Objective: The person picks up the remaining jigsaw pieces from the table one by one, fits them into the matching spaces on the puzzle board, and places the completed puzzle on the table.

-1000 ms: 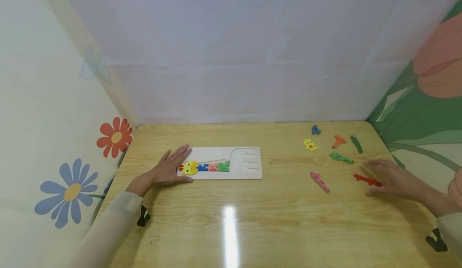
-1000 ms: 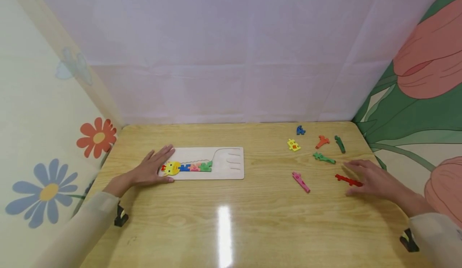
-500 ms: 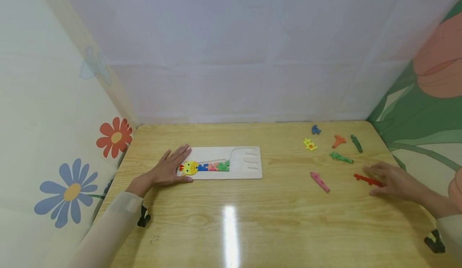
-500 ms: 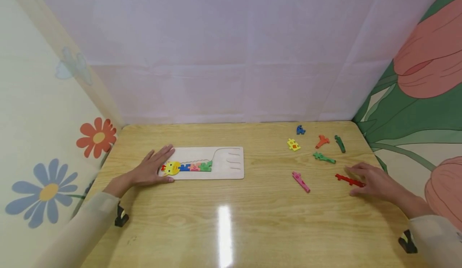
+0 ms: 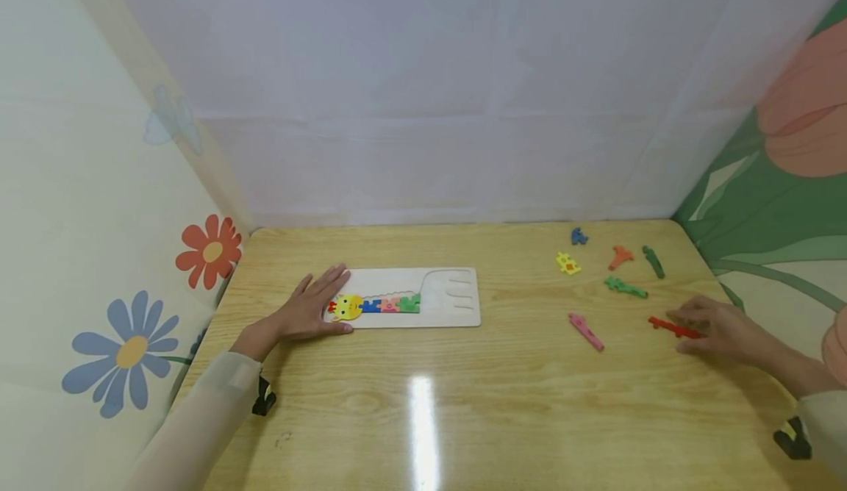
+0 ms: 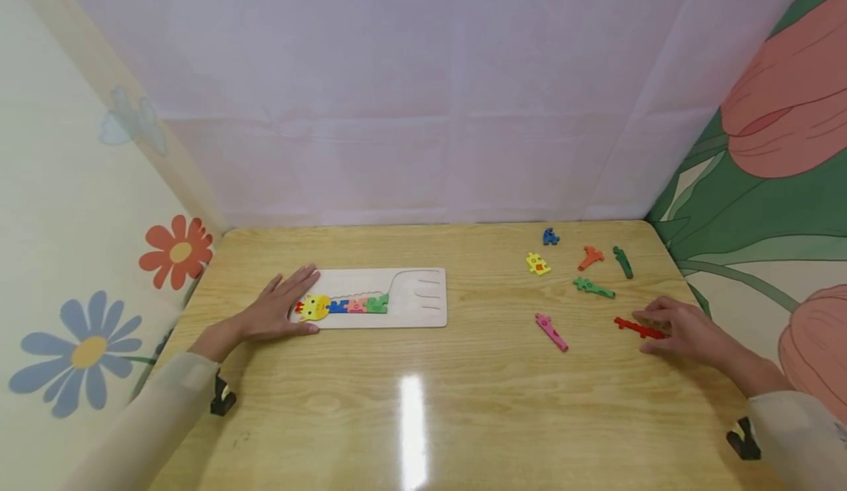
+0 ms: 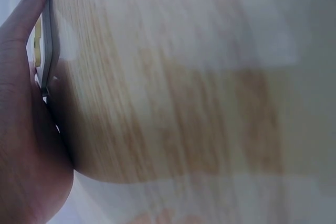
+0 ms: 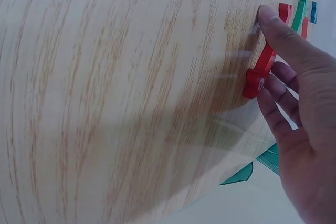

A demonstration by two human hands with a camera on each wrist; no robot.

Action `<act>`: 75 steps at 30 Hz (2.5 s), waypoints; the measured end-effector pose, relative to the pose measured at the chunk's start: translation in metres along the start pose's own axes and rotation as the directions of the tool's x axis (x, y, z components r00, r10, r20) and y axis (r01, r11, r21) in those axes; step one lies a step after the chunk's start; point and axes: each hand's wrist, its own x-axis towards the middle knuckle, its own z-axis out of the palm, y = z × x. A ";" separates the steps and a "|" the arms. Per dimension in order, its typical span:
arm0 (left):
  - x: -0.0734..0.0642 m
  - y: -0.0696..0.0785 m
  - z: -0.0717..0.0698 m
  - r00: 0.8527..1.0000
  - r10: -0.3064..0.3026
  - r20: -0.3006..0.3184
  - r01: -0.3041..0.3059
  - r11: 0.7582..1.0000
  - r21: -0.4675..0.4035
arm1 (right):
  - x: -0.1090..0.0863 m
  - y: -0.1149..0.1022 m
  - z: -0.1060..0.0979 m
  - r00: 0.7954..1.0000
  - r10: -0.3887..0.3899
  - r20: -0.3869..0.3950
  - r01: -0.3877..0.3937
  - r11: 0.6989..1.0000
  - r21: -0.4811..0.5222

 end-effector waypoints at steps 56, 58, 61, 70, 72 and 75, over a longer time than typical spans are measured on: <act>-0.003 0.002 0.001 0.999 0.037 -0.030 -0.038 0.999 -0.039 | 0.012 0.000 0.002 1.000 -0.011 0.017 0.009 0.992 0.122; -0.003 0.002 0.000 0.999 0.033 -0.024 -0.034 0.999 -0.035 | 0.013 0.000 0.002 1.000 -0.008 0.027 0.005 0.993 0.114; -0.003 0.002 -0.001 1.000 0.021 -0.007 -0.021 0.999 -0.030 | 0.015 -0.002 0.001 0.999 -0.007 0.038 0.003 0.995 0.100; -0.003 0.001 0.000 0.999 0.030 -0.018 -0.031 0.999 -0.035 | 0.024 -0.002 -0.003 0.999 -0.034 0.022 0.031 0.992 0.125; -0.003 0.001 0.000 1.000 0.023 -0.009 -0.023 0.999 -0.031 | 0.027 -0.002 -0.004 0.999 -0.049 0.008 0.047 0.991 0.122; -0.003 0.002 -0.002 1.000 0.010 0.003 -0.010 1.000 -0.022 | 0.031 -0.002 -0.006 0.999 -0.054 0.002 0.053 0.993 0.104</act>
